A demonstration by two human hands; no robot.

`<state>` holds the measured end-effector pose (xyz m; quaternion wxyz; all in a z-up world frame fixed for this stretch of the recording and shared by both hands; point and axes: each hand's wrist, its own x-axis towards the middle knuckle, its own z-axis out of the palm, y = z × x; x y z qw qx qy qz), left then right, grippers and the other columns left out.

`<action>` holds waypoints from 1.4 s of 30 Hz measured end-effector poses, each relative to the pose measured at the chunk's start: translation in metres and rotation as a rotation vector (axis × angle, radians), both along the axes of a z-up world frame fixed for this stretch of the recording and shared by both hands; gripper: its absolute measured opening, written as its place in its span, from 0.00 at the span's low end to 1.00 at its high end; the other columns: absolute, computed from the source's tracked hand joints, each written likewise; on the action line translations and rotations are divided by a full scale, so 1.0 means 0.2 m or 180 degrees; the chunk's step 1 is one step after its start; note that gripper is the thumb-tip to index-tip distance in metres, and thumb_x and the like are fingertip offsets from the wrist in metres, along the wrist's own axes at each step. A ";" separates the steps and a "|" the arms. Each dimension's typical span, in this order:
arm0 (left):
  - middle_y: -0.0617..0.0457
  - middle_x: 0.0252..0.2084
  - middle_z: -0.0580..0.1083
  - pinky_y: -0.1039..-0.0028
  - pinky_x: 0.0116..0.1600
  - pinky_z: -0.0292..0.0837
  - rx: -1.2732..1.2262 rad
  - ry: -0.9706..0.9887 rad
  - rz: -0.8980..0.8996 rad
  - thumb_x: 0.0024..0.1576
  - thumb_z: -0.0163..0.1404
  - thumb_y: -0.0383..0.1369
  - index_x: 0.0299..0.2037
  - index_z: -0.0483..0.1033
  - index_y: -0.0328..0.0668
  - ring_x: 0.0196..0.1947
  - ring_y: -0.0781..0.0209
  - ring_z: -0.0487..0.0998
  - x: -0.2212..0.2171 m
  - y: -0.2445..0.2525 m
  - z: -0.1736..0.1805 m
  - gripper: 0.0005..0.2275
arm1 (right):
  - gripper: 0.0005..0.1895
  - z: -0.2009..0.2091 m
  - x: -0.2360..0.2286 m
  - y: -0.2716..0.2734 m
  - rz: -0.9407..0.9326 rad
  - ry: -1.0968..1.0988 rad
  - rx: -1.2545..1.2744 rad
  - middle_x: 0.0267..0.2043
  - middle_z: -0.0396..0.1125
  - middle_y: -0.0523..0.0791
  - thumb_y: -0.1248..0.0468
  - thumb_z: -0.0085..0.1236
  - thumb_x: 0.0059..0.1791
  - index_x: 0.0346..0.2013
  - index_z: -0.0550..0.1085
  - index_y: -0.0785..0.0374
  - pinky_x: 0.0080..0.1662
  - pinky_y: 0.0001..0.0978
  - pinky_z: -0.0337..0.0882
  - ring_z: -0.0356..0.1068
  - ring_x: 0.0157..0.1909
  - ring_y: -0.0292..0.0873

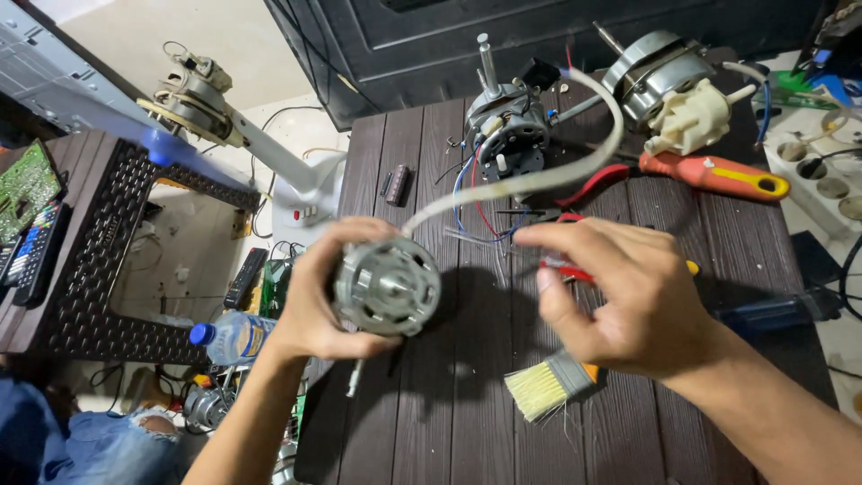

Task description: The person uses a screwdriver to tighten screws on a small electric motor placed on a wooden table. They then pick up a second motor and use the screwdriver to adjust its internal components.

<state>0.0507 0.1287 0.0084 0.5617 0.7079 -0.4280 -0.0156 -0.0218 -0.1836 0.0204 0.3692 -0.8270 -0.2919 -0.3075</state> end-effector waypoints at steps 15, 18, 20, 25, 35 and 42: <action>0.21 0.50 0.74 0.53 0.42 0.81 -0.1842 0.4644 -0.0892 0.57 0.48 0.51 0.67 0.61 0.23 0.41 0.12 0.76 -0.03 -0.08 -0.15 0.37 | 0.19 -0.08 0.00 0.07 0.0264 0.0393 -0.0128 0.32 0.70 0.43 0.62 0.62 0.49 0.53 0.72 0.64 0.34 0.30 0.74 0.67 0.25 0.39; 0.18 0.52 0.71 0.53 0.43 0.85 -0.1450 0.5030 -0.1151 0.57 0.49 0.51 0.67 0.58 0.19 0.41 0.21 0.79 -0.02 -0.10 -0.15 0.39 | 0.31 -0.07 0.01 0.08 0.0423 0.0293 -0.0171 0.48 0.76 0.51 0.59 0.68 0.47 0.60 0.69 0.68 0.40 0.35 0.78 0.76 0.32 0.43; 0.19 0.48 0.73 0.56 0.39 0.85 -0.1180 0.5152 -0.1181 0.56 0.46 0.56 0.68 0.58 0.18 0.37 0.23 0.80 -0.02 -0.09 -0.15 0.42 | 0.35 -0.10 0.01 0.09 0.0401 0.0292 -0.0270 0.42 0.75 0.48 0.56 0.69 0.46 0.63 0.68 0.67 0.39 0.36 0.76 0.73 0.30 0.42; 0.20 0.34 0.77 0.56 0.36 0.84 -0.0290 0.5590 -0.1303 0.56 0.31 0.66 0.62 0.61 0.04 0.36 0.23 0.80 0.01 -0.06 -0.21 0.51 | 0.48 -0.15 0.00 0.10 0.0543 0.0517 -0.0475 0.31 0.72 0.43 0.46 0.72 0.44 0.70 0.61 0.66 0.40 0.38 0.76 0.74 0.29 0.41; 0.27 0.34 0.80 0.68 0.25 0.81 0.1351 0.4395 -0.0500 0.55 0.25 0.65 0.51 0.75 0.18 0.22 0.44 0.81 0.07 -0.22 0.03 0.46 | 0.51 -0.25 0.00 0.17 0.0189 0.0200 -0.0629 0.37 0.75 0.50 0.36 0.63 0.45 0.65 0.62 0.76 0.37 0.44 0.74 0.75 0.30 0.49; 0.28 0.30 0.80 0.64 0.25 0.80 0.2060 0.3609 0.0835 0.56 0.31 0.58 0.45 0.75 0.23 0.21 0.44 0.80 0.07 -0.30 0.20 0.36 | 0.52 -0.27 0.01 0.19 0.0006 0.0457 -0.0791 0.23 0.70 0.42 0.37 0.67 0.44 0.63 0.62 0.76 0.34 0.43 0.76 0.71 0.20 0.43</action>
